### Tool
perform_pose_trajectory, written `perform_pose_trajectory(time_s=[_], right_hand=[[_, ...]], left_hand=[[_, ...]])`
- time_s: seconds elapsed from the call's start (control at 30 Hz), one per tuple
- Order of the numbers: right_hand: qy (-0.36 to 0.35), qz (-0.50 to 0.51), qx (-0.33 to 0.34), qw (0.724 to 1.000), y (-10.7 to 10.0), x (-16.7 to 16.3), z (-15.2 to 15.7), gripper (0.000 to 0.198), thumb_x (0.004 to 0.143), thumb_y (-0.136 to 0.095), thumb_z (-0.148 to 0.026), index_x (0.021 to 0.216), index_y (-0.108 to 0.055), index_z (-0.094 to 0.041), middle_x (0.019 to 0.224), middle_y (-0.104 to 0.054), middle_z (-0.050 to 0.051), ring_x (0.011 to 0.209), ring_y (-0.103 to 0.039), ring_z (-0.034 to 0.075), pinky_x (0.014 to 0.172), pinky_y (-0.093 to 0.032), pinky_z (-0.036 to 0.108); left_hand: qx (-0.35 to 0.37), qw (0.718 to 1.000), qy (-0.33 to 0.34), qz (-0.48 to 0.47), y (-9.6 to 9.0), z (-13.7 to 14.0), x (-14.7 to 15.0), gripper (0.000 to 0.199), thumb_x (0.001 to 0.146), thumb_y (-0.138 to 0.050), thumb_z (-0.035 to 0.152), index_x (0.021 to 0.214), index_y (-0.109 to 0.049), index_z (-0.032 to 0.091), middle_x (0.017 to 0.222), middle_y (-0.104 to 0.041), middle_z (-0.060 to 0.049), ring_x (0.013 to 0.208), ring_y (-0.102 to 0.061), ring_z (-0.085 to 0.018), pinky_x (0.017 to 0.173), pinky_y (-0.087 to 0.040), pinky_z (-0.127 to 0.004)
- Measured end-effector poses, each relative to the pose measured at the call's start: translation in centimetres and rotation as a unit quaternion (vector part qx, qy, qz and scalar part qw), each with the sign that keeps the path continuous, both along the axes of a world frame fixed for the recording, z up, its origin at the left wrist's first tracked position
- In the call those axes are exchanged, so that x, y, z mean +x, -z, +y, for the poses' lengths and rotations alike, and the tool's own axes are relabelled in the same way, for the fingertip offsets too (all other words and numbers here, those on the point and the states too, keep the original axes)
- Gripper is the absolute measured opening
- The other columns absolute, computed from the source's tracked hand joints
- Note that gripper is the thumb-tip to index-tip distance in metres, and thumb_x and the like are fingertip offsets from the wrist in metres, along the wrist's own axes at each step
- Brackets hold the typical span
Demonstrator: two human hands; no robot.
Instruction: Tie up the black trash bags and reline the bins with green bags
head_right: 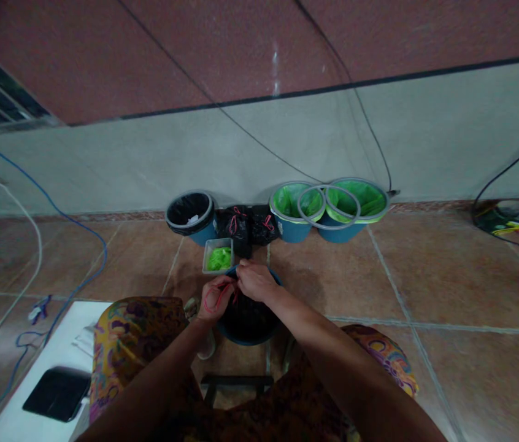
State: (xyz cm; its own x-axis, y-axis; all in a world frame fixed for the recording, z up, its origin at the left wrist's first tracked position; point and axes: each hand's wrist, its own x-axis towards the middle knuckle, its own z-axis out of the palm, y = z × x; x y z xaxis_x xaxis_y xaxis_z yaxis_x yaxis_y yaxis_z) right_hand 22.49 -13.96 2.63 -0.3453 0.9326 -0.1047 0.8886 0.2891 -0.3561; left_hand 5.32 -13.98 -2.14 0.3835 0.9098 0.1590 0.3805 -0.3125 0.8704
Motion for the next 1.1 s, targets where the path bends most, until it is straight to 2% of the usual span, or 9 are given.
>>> perform_pose_trajectory(time_s=[0.13, 0.3, 0.4, 0.5, 0.6, 0.67, 0.8, 1.0, 1.1], right_hand=[[-0.018, -0.052, 0.055, 0.997, -0.3, 0.2, -0.1, 0.023, 0.089, -0.046, -0.017, 0.100, -0.065, -0.014, 0.109, -0.062, 0.013, 0.107, -0.055, 0.025, 0.091, -0.044, 0.032], [0.022, -0.012, 0.048, 0.999, 0.2, 0.5, 0.6, 0.022, 0.088, -0.046, -0.017, 0.094, -0.066, -0.013, 0.104, -0.064, 0.013, 0.102, -0.057, 0.023, 0.091, -0.042, 0.032], [0.088, 0.111, -0.038, 0.989, 0.9, 0.6, 1.0, 0.022, 0.089, -0.045, -0.019, 0.085, -0.066, -0.014, 0.090, -0.068, 0.009, 0.084, -0.060, 0.018, 0.076, -0.043, 0.027], [0.122, 0.274, -0.169, 0.939, 1.7, 0.8, 1.4, 0.022, 0.087, -0.047, -0.021, 0.073, -0.063, -0.014, 0.071, -0.064, 0.003, 0.066, -0.057, 0.012, 0.061, -0.039, 0.023], [0.117, 0.353, -0.230, 0.899, 2.0, 1.1, 1.6, 0.021, 0.085, -0.050, -0.023, 0.070, -0.062, -0.014, 0.062, -0.060, -0.001, 0.057, -0.053, 0.010, 0.054, -0.036, 0.021], [0.097, 0.313, -0.212, 0.920, 1.7, 1.5, 1.8, 0.019, 0.084, -0.054, -0.025, 0.072, -0.065, -0.014, 0.064, -0.063, 0.000, 0.058, -0.053, 0.010, 0.054, -0.034, 0.021], [0.068, 0.144, -0.145, 0.977, 1.1, 2.3, 2.0, 0.023, 0.084, -0.059, -0.030, 0.074, -0.072, -0.014, 0.073, -0.071, 0.005, 0.064, -0.056, 0.012, 0.056, -0.032, 0.023], [0.059, 0.112, -0.200, 0.972, 1.0, 2.9, 2.0, 0.036, 0.091, -0.048, -0.032, 0.077, -0.075, -0.013, 0.069, -0.071, 0.006, 0.060, -0.058, 0.012, 0.053, -0.033, 0.023], [0.066, 0.029, -0.181, 0.981, 1.1, 3.0, 2.1, 0.031, 0.088, -0.052, -0.029, 0.082, -0.076, -0.010, 0.079, -0.073, 0.011, 0.068, -0.063, 0.016, 0.058, -0.036, 0.024]], left_hand=[[-0.079, 0.995, -0.016, -0.059, 0.5, 0.5, 0.5, 0.015, 0.083, -0.059, 0.025, 0.071, -0.064, 0.018, 0.066, -0.067, 0.000, 0.063, -0.062, -0.013, 0.065, -0.048, -0.024], [-0.115, 0.991, -0.032, -0.059, 0.0, 0.7, 1.1, 0.019, 0.081, -0.063, 0.027, 0.064, -0.063, 0.018, 0.060, -0.066, 0.001, 0.059, -0.060, -0.011, 0.063, -0.047, -0.023], [-0.129, 0.988, -0.045, -0.069, 0.2, 0.7, 1.1, 0.020, 0.081, -0.064, 0.030, 0.065, -0.064, 0.018, 0.059, -0.066, 0.001, 0.057, -0.059, -0.011, 0.062, -0.046, -0.023], [-0.128, 0.989, -0.051, -0.061, 0.5, 0.7, 0.8, 0.021, 0.081, -0.064, 0.031, 0.065, -0.065, 0.018, 0.062, -0.066, 0.000, 0.059, -0.060, -0.011, 0.063, -0.046, -0.023], [-0.116, 0.991, -0.059, -0.036, 0.6, 0.7, 0.5, 0.018, 0.081, -0.063, 0.030, 0.068, -0.067, 0.018, 0.064, -0.067, 0.000, 0.061, -0.059, -0.012, 0.064, -0.045, -0.023], [-0.106, 0.992, -0.062, -0.019, 0.5, 0.6, 0.3, 0.017, 0.081, -0.062, 0.029, 0.070, -0.068, 0.018, 0.065, -0.067, 0.000, 0.062, -0.059, -0.012, 0.064, -0.045, -0.024], [-0.067, 0.997, -0.032, 0.019, -0.1, 0.3, 0.0, 0.019, 0.084, -0.059, 0.030, 0.074, -0.070, 0.019, 0.070, -0.069, -0.002, 0.066, -0.061, -0.015, 0.066, -0.045, -0.025], [0.046, 0.986, 0.004, 0.158, -1.4, 0.3, -0.3, 0.022, 0.089, -0.054, 0.028, 0.076, -0.071, 0.021, 0.081, -0.074, -0.004, 0.081, -0.066, -0.020, 0.092, -0.041, -0.037], [0.050, 0.980, 0.011, 0.191, -1.2, 0.4, -0.4, 0.023, 0.089, -0.052, 0.027, 0.076, -0.071, 0.021, 0.082, -0.074, -0.005, 0.082, -0.067, -0.021, 0.092, -0.040, -0.038]])
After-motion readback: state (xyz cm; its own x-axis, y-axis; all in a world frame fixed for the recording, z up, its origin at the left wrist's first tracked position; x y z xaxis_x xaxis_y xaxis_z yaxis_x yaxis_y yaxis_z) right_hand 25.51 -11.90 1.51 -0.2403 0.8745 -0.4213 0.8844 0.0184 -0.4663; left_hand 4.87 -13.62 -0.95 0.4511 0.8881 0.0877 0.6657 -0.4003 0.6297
